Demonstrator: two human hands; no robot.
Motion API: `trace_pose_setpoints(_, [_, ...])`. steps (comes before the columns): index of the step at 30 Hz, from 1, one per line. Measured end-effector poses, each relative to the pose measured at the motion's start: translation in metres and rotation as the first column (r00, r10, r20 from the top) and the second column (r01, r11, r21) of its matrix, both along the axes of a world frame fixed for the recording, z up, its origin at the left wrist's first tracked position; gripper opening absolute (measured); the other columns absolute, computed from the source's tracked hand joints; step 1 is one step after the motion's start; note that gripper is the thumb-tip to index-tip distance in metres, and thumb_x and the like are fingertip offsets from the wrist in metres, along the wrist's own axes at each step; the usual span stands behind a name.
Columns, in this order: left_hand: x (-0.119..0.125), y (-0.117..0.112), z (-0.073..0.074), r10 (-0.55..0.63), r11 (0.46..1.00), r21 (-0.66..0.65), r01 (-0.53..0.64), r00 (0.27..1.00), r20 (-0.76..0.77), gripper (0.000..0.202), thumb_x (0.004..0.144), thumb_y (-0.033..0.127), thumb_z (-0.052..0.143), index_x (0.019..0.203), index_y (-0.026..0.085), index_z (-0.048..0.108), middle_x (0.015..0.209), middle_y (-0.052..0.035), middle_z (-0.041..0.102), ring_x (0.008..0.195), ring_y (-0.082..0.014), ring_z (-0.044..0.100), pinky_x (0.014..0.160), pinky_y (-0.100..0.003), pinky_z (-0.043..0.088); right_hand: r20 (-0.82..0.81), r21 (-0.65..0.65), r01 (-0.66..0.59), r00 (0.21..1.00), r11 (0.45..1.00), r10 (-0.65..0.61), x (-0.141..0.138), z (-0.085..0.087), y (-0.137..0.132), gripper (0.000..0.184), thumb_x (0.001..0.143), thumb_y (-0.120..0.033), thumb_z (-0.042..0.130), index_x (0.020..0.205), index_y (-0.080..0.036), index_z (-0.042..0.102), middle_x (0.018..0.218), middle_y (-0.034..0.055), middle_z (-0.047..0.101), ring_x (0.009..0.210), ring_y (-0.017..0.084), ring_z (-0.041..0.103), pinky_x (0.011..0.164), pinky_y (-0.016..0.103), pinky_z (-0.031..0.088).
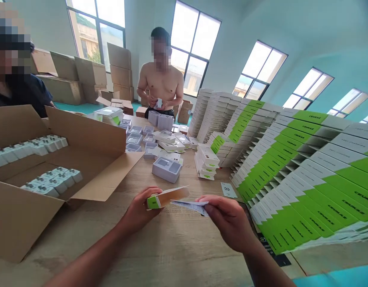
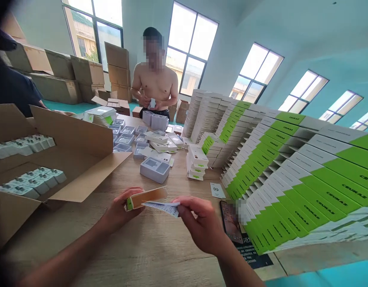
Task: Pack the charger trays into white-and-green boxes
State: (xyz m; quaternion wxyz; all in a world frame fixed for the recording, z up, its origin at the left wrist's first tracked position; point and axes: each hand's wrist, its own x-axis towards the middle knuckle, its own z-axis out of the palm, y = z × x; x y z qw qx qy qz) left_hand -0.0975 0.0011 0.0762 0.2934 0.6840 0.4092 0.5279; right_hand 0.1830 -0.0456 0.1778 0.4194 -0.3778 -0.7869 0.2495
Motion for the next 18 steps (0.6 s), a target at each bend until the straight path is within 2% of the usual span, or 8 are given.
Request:
trace_pose_setpoints(3, [-0.001,0.002,-0.005,-0.025,0.999,0.041,0.026,1.0,-0.007,0.031,0.077,0.025,0.078,0.108,0.021,0.074,0.113,-0.0117,0.074,0.106,-0.0265,0.072,0.086,-0.036,0.06,0.112,0.158,0.006,0.993,0.987,-0.024,-0.022,0.004,0.0,0.022,0.101,-0.018,0.057,0.113,-0.027,0.074,0.112,0.0048,0.08,0.104,0.019,0.076,0.092,0.029,0.06])
trace_pose_setpoints(7, [-0.004,0.003,-0.007,-0.033,0.996,0.077,0.033,0.999,-0.002,0.033,0.078,0.02,0.078,0.11,0.022,0.074,0.116,-0.0115,0.074,0.107,-0.0256,0.072,0.086,-0.035,0.059,0.155,0.221,-0.007,0.987,0.975,-0.028,-0.031,-0.002,0.001,0.019,0.1,-0.021,0.063,0.114,-0.026,0.074,0.111,0.0056,0.081,0.101,0.02,0.077,0.089,0.029,0.061])
trace_pose_setpoints(9, [-0.006,0.0,-0.005,-0.023,0.995,0.096,0.022,1.0,0.001,0.033,0.078,0.02,0.078,0.111,0.022,0.073,0.117,-0.012,0.073,0.109,-0.0264,0.072,0.088,-0.036,0.059,0.034,0.241,0.042,0.998,0.969,-0.052,-0.029,-0.007,0.002,0.016,0.1,-0.023,0.063,0.11,-0.026,0.074,0.107,0.0062,0.081,0.094,0.02,0.078,0.084,0.031,0.062])
trace_pose_setpoints(11, [-0.007,-0.004,-0.001,-0.009,0.992,0.125,0.01,1.0,-0.003,0.034,0.08,0.022,0.078,0.113,0.023,0.072,0.116,-0.0125,0.073,0.109,-0.0268,0.071,0.091,-0.037,0.059,-0.162,0.217,0.155,0.979,0.964,-0.121,-0.027,-0.012,0.012,0.015,0.103,-0.026,0.058,0.103,-0.025,0.074,0.1,0.0062,0.08,0.076,0.017,0.076,0.069,0.029,0.061])
trace_pose_setpoints(12, [-0.007,-0.006,0.0,-0.002,0.989,0.149,0.003,1.0,-0.004,0.035,0.081,0.023,0.078,0.115,0.023,0.071,0.116,-0.0129,0.072,0.109,-0.027,0.071,0.091,-0.037,0.058,-0.226,0.172,0.211,0.959,0.962,-0.17,-0.028,-0.015,0.023,0.019,0.104,-0.029,0.055,0.099,-0.024,0.073,0.094,0.006,0.08,0.067,0.016,0.073,0.062,0.027,0.059])
trace_pose_setpoints(13, [-0.007,-0.008,0.001,0.008,0.982,0.186,-0.008,1.0,0.003,0.036,0.082,0.026,0.078,0.117,0.023,0.07,0.116,-0.0133,0.072,0.108,-0.0273,0.071,0.09,-0.037,0.059,-0.218,0.12,0.246,0.952,0.962,-0.216,-0.03,-0.018,0.037,0.025,0.106,-0.032,0.05,0.097,-0.023,0.071,0.088,0.0058,0.078,0.063,0.015,0.07,0.058,0.026,0.057])
trace_pose_setpoints(15, [-0.006,-0.012,0.0,0.038,0.96,0.276,-0.046,0.999,0.033,0.036,0.087,0.031,0.075,0.122,0.025,0.066,0.116,-0.0141,0.07,0.107,-0.0282,0.07,0.088,-0.038,0.059,-0.023,0.044,0.258,0.966,0.965,-0.257,-0.045,-0.024,0.077,0.033,0.108,-0.036,0.043,0.1,-0.02,0.071,0.082,0.0057,0.076,0.065,0.016,0.07,0.059,0.026,0.056])
trace_pose_setpoints(18, [-0.006,-0.011,-0.006,0.103,0.92,0.374,-0.119,0.993,0.061,0.033,0.094,0.032,0.069,0.126,0.028,0.062,0.117,-0.0137,0.068,0.108,-0.0292,0.068,0.09,-0.041,0.057,0.325,0.017,0.153,0.934,0.988,-0.151,-0.089,-0.032,0.152,0.027,0.105,-0.029,0.047,0.109,-0.02,0.072,0.094,0.0067,0.078,0.085,0.019,0.073,0.078,0.03,0.058])
